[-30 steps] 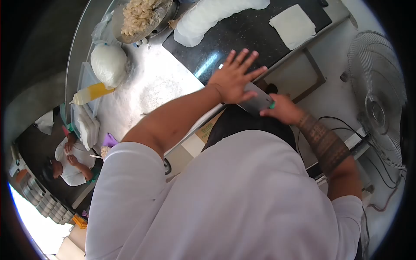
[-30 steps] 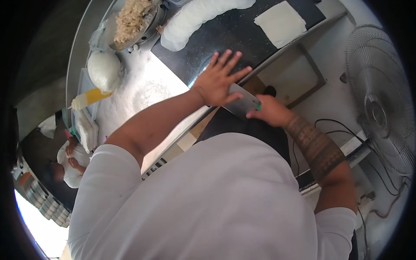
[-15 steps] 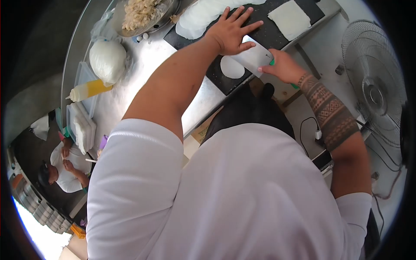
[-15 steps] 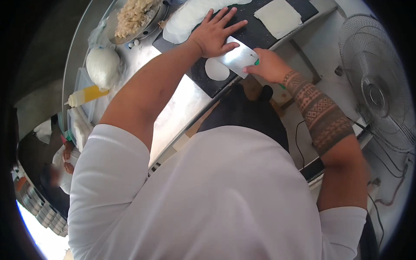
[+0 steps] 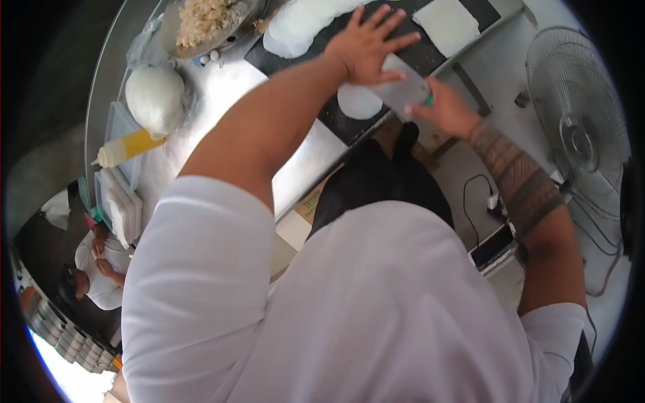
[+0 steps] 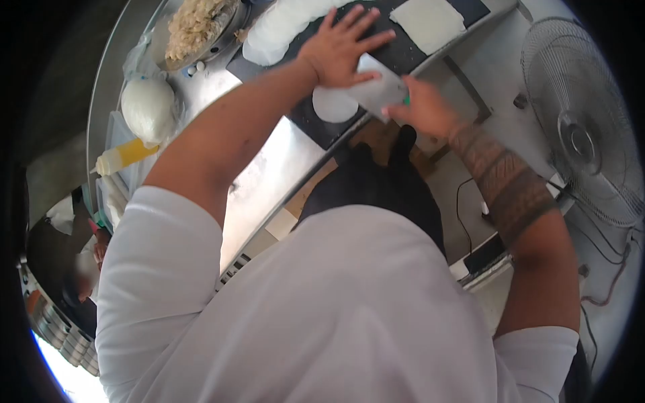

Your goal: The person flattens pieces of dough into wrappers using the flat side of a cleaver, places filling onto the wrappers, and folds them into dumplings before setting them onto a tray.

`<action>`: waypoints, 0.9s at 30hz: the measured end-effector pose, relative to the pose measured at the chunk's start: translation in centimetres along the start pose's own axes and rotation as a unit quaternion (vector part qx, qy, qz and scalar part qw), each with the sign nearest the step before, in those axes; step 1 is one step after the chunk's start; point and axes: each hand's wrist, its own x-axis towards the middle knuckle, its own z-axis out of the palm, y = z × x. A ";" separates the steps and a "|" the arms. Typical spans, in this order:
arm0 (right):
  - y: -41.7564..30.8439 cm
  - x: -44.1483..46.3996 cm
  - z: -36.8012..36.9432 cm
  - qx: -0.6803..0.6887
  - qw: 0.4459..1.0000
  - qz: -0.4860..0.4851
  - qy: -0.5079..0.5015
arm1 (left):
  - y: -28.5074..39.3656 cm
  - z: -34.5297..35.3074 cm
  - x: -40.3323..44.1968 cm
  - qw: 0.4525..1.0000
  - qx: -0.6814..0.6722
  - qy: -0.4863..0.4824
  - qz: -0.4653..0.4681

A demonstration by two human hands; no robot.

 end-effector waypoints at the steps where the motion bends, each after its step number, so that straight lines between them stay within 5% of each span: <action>1: -1.7 -0.2 -0.5 0.008 0.999 0.036 -0.026 | -0.5 -0.3 0.1 1.000 -0.009 0.002 0.005; 5: -3.2 -1.4 0.8 0.119 0.987 0.081 -0.069 | -1.1 1.8 -0.5 0.994 -0.050 0.054 0.076; 7: -2.3 -4.9 3.9 0.226 0.967 0.085 -0.081 | 2.2 1.9 -3.0 0.997 -0.048 -0.008 0.056; 13: -1.5 -6.7 1.8 0.089 0.984 0.156 -0.012 | 4.9 2.4 1.0 0.997 -0.032 -0.013 0.076; 18: -2.1 -0.4 -3.6 -0.039 0.997 0.068 -0.016 | -0.1 0.0 3.0 0.998 -0.029 0.032 0.035; 22: -4.1 -2.4 1.1 0.198 0.977 0.064 -0.044 | -0.9 -0.9 -1.2 0.995 -0.034 0.045 0.084; 25: -2.4 -5.5 6.1 0.147 0.985 0.081 -0.046 | 3.0 1.2 -4.7 0.995 -0.042 -0.072 0.054; 27: -1.6 -6.2 5.1 0.186 0.972 0.134 -0.048 | 3.1 2.0 -2.1 0.995 -0.067 -0.042 0.062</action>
